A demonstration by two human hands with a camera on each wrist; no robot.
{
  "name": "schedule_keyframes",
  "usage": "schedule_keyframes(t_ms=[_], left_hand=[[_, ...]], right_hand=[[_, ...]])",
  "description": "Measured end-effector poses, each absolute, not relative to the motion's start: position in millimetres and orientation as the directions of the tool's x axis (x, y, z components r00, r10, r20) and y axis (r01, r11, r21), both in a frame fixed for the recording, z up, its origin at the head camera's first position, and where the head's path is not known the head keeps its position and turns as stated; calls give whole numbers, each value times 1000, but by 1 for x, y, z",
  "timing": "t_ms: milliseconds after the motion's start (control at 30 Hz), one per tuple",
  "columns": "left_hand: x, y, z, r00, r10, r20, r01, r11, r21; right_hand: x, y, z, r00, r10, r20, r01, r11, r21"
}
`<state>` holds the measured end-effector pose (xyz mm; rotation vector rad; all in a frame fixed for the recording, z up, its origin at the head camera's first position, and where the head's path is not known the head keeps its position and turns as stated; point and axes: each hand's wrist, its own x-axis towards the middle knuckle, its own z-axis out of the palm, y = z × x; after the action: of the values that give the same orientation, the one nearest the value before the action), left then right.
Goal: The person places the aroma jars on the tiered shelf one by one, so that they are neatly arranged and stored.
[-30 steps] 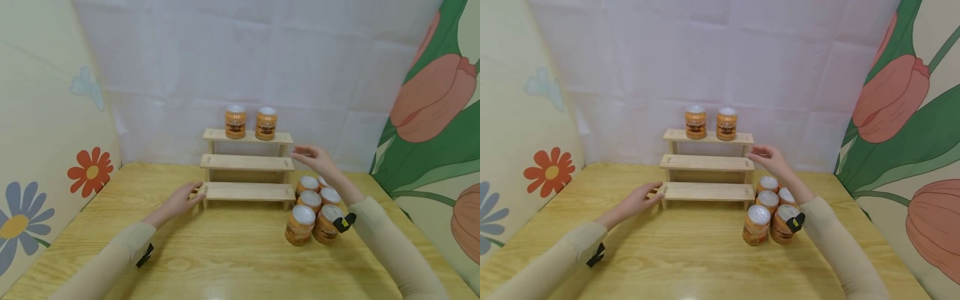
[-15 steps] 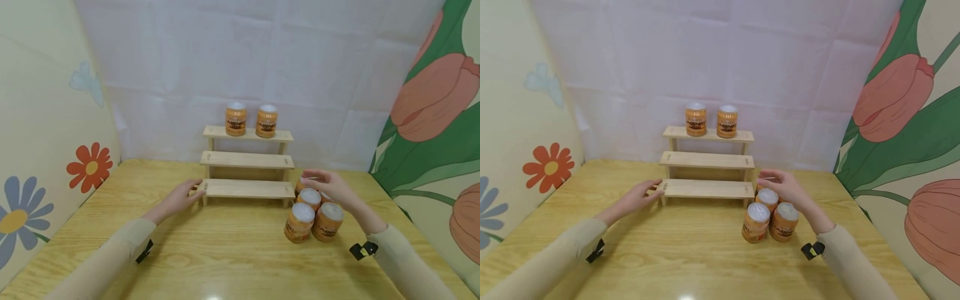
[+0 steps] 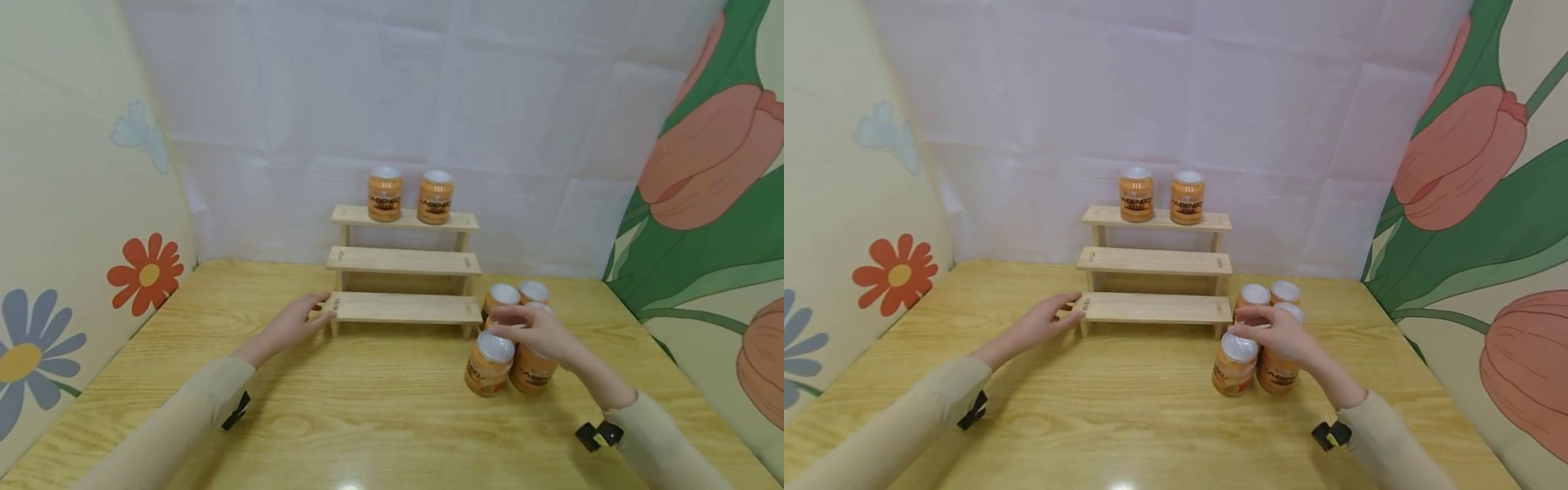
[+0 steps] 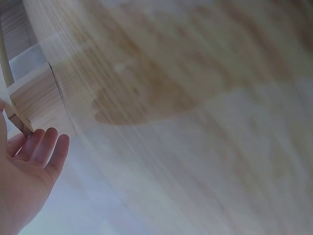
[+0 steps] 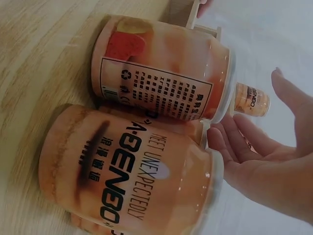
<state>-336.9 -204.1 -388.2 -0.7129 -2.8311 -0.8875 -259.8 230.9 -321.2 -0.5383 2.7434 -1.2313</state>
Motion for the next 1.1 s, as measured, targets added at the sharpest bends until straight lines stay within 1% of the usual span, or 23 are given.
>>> schedule_keyframes(t_ms=[200, 367, 600, 733, 933, 1033, 1100], left_hand=[[-336, -203, -387, -886, 410, 219, 462, 726, 509], [-336, -203, -386, -889, 406, 211, 454, 726, 516], [-337, -204, -386, -886, 406, 222, 461, 728, 507], [-337, -204, -387, -880, 414, 234, 474, 729, 495], [-337, -204, -388, -882, 409, 232, 469, 728, 500], [-337, -205, -388, -884, 409, 227, 466, 725, 507], [-336, -205, -388, -884, 410, 224, 465, 723, 511]], right_hand=[[-254, 229, -326, -917, -396, 36, -286, 595, -751], [-252, 225, -330, -895, -440, 72, -346, 583, -736], [-253, 220, -333, -897, -432, 93, -356, 581, -732], [-253, 217, -336, -893, -438, 99, -372, 599, -709], [-250, 214, -337, -863, -495, 107, -408, 556, -724], [-247, 213, -337, -863, -487, 133, -426, 560, -711], [-245, 212, -338, -872, -463, 160, -437, 587, -682]])
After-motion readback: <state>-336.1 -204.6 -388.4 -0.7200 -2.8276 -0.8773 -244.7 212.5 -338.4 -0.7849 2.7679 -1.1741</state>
